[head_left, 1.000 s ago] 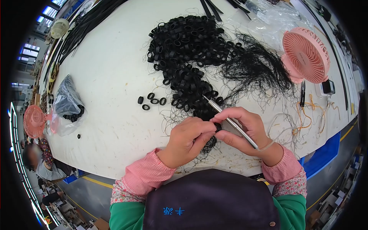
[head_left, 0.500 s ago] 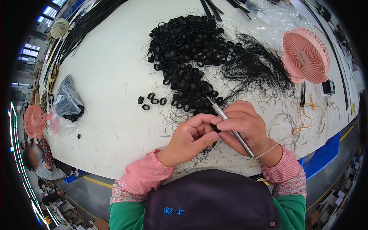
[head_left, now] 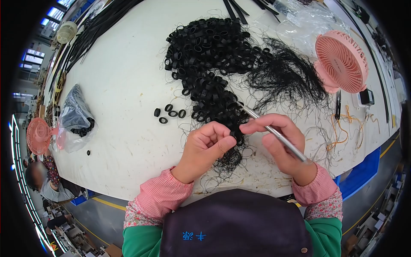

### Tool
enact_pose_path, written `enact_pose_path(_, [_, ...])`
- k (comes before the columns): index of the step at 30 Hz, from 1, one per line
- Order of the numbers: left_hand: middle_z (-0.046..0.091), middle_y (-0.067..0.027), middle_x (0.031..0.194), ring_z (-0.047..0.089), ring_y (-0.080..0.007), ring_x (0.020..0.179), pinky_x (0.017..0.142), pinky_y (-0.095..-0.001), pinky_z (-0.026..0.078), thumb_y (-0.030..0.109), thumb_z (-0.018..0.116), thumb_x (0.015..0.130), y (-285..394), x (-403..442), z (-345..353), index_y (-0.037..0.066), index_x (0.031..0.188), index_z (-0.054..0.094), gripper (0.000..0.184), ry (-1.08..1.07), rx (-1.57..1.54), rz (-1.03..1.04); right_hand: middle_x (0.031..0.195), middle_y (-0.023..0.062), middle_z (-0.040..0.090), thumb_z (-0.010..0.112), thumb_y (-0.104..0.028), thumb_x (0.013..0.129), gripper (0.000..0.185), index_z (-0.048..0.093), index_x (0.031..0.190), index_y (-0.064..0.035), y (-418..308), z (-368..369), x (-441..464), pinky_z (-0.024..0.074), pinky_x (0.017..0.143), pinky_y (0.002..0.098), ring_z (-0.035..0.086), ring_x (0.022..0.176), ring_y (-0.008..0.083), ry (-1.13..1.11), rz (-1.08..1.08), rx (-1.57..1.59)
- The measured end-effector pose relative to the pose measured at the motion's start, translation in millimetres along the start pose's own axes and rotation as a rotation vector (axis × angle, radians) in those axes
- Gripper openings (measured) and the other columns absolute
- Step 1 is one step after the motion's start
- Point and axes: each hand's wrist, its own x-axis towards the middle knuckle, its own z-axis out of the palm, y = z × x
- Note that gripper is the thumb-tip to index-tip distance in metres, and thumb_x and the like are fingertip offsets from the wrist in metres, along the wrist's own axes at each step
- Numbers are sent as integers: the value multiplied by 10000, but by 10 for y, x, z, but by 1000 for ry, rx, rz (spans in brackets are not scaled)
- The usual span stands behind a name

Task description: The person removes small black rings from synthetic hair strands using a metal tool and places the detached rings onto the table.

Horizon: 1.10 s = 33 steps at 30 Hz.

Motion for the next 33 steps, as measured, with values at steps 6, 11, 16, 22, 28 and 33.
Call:
enact_pose_path(6, [530, 43, 708, 400, -14, 591, 545, -180, 327, 139, 614, 939, 24, 6, 6, 39, 938, 573, 108, 53, 3, -6, 771, 66, 662, 458, -190, 1001, 238, 571, 1066, 9, 85, -152, 2, 330, 1044, 404, 658, 767, 149, -35, -49, 122])
enact_pose_path(11, [516, 45, 690, 382, -18, 580, 540, -184, 311, 138, 593, 946, -11, 6, -39, 32, 934, 576, 108, 48, 26, 10, 674, 26, 644, 471, -208, 995, 232, 601, 1026, -19, 57, -108, 23, 301, 1055, 418, 654, 751, 131, -50, -50, 52])
enact_pose_path(16, [537, 40, 710, 398, -8, 597, 553, -181, 328, 118, 587, 939, 19, -9, -28, 26, 935, 585, 93, 64, 68, -10, 678, 28, 644, 473, -204, 993, 226, 605, 1020, -23, 63, -122, 27, 304, 1051, 417, 653, 747, 128, -75, -37, 43])
enact_pose_path(22, [525, 76, 696, 401, 11, 610, 533, -165, 304, 60, 629, 899, 49, -8, 1, 38, 882, 607, 35, 144, 174, 125, 673, 30, 637, 462, -183, 992, 218, 594, 1036, -15, 74, -129, 25, 321, 1041, 414, 645, 731, 128, -57, -78, 48])
enact_pose_path(28, [620, -26, 886, 535, -147, 776, 746, -297, 399, -8, 655, 761, 220, 47, -322, 58, 834, 601, 112, 323, 913, 618, 720, 64, 615, 444, -149, 1001, 214, 568, 1055, 16, 64, -110, 5, 441, 894, 346, 633, 720, 136, -4, -54, 106])
enact_pose_path(33, [611, -43, 982, 529, -213, 821, 837, -347, 385, -29, 638, 723, 384, 41, -403, 69, 832, 597, 152, 517, 1461, 481, 768, 84, 600, 439, -153, 1008, 227, 559, 1055, 34, 111, -102, 10, 491, 724, 285, 617, 712, 136, -8, -78, 149])
